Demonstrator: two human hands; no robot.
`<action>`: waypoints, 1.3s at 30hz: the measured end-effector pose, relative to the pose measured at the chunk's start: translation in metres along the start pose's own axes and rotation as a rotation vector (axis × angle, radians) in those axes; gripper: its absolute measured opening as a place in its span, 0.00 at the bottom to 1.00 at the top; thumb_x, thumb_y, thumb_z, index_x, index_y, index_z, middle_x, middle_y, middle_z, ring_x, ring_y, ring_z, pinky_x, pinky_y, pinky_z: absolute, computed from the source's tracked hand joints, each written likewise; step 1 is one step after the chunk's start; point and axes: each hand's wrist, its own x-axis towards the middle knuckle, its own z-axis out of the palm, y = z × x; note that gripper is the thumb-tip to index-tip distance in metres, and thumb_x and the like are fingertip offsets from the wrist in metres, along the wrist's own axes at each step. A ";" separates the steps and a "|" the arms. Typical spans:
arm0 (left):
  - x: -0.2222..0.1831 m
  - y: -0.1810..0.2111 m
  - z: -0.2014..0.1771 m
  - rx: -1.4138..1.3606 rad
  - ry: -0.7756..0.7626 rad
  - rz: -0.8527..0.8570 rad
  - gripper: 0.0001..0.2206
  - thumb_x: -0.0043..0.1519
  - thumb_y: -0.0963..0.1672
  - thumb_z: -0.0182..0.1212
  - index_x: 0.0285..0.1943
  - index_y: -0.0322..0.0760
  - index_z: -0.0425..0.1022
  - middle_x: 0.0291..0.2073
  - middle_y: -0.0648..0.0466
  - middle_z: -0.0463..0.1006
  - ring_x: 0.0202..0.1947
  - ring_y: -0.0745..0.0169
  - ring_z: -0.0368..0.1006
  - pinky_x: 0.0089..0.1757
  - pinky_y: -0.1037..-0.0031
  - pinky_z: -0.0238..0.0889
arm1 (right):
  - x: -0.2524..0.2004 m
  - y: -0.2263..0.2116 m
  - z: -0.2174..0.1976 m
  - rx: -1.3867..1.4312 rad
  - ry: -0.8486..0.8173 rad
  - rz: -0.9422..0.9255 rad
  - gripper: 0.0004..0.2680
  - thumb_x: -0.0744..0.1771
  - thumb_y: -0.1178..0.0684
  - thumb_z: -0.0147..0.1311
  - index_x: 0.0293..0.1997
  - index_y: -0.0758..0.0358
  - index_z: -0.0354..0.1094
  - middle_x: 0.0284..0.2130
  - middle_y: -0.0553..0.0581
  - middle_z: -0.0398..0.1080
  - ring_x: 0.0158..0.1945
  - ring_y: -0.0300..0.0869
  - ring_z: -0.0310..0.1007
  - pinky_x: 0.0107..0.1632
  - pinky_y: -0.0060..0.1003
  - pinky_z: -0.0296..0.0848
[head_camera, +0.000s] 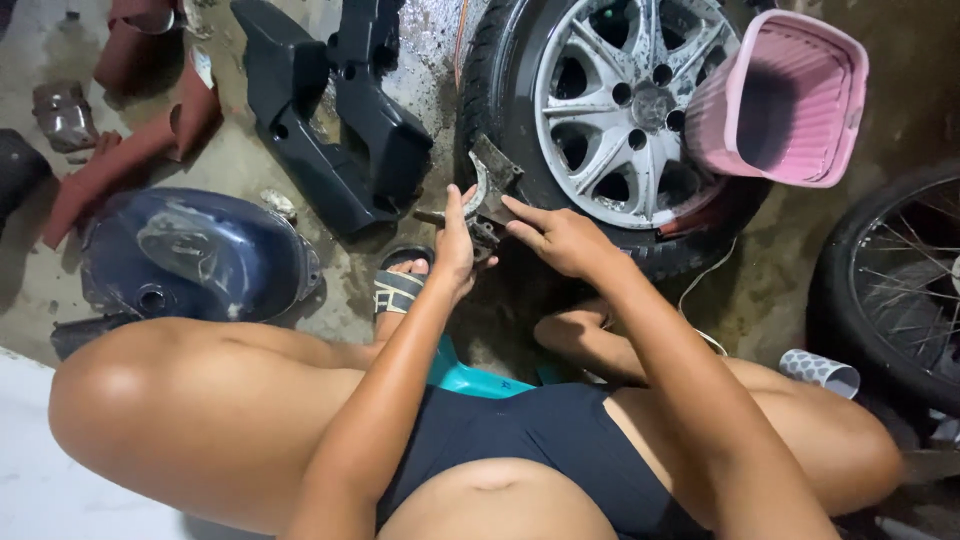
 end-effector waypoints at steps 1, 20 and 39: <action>0.000 0.000 0.000 0.002 0.000 0.004 0.36 0.63 0.65 0.40 0.73 0.51 0.67 0.53 0.34 0.79 0.41 0.44 0.82 0.22 0.72 0.77 | -0.001 0.000 0.002 0.002 0.002 -0.003 0.20 0.71 0.34 0.40 0.74 0.36 0.57 0.57 0.67 0.72 0.59 0.66 0.71 0.59 0.58 0.70; -0.004 0.004 0.005 0.015 0.044 -0.015 0.33 0.63 0.65 0.44 0.69 0.53 0.72 0.53 0.33 0.79 0.41 0.42 0.81 0.23 0.68 0.78 | 0.010 0.005 0.029 0.407 0.113 -0.016 0.17 0.73 0.40 0.42 0.70 0.48 0.63 0.63 0.60 0.67 0.69 0.57 0.63 0.70 0.53 0.61; -0.001 0.002 0.005 0.012 0.056 0.014 0.34 0.61 0.66 0.45 0.68 0.53 0.73 0.52 0.30 0.78 0.42 0.39 0.81 0.24 0.69 0.79 | 0.006 0.009 0.035 0.359 0.232 -0.043 0.15 0.73 0.43 0.46 0.67 0.45 0.66 0.62 0.57 0.69 0.67 0.54 0.65 0.69 0.52 0.63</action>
